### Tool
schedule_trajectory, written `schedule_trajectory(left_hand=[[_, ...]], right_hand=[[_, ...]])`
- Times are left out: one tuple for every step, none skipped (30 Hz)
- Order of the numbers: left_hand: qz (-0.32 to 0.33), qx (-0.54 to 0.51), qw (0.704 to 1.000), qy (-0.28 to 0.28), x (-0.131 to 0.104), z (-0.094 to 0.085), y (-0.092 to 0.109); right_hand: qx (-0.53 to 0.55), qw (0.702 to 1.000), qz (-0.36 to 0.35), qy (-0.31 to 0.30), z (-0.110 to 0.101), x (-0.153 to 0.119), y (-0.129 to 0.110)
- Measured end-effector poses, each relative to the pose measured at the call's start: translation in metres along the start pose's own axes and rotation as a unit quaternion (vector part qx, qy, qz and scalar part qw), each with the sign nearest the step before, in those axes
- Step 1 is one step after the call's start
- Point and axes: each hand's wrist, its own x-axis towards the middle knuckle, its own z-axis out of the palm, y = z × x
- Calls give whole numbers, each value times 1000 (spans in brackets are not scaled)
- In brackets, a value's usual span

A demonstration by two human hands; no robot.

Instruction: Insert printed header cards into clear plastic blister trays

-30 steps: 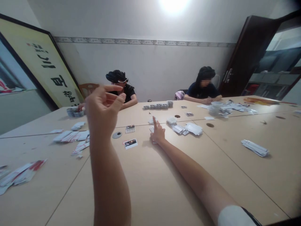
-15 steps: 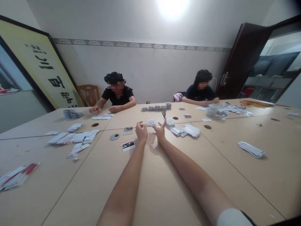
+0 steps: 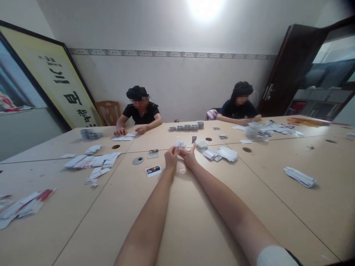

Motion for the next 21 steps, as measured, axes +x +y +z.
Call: schedule_trajectory(left_hand=[[5, 2, 1000, -3, -1, 0, 0], [11, 4, 1000, -8, -2, 0, 0], [16, 6, 1000, -14, -3, 1, 1], [21, 7, 1000, -22, -4, 1, 2], [25, 10, 999, -30, -6, 2, 3], [29, 13, 999, -38, -7, 2, 3], [31, 16, 998, -45, -7, 3, 4], [31, 21, 998, -52, -8, 3, 6], [30, 27, 998, -57, -9, 3, 7], [28, 34, 997, -62, -10, 2, 8], [25, 41, 997, -67, -10, 2, 9], [24, 48, 996, -73, -10, 1, 10], [25, 56, 995, -80, -11, 1, 11], [27, 63, 994, -87, -11, 1, 12], [31, 69, 993, -94, -11, 0, 13], [35, 76, 991, -100, -11, -1, 13], [39, 82, 990, -106, -11, -1, 14], [42, 88, 989, -110, -11, -2, 14], [45, 95, 988, -114, -11, -2, 15], [46, 102, 987, -116, -11, -3, 15], [46, 109, 986, -117, -11, -4, 15]], right_hand=[[-10, 1000, -1, 4, 0, -1, -1], [-21, 1000, -2, 8, 0, -1, -2], [-33, 999, -3, 12, 0, -2, -3], [-42, 999, -4, 13, -1, -2, -4], [-45, 999, -4, 13, -1, -2, -4], [-41, 999, -3, 13, -2, -1, -4], [-31, 999, -2, 13, -4, 0, -3], [-18, 1000, 0, 13, -5, 2, -1], [-4, 1000, 3, 16, -7, 4, 0], [10, 1000, 5, 21, -8, 7, 2], [21, 999, 6, 27, -10, 9, 4], [26, 999, 8, 31, -11, 11, 6], [28, 999, 8, 36, -12, 12, 7], [26, 999, 4, 39, -12, 13, 7], [23, 999, 1, 40, -13, 13, 7], [19, 999, -1, 40, -13, 13, 7], [16, 999, 0, 42, -13, 12, 6], [13, 999, 1, 44, -12, 11, 5], [10, 999, 4, 47, -12, 10, 4], [6, 999, 6, 49, -11, 9, 3], [3, 999, 4, 48, -10, 8, 3]])
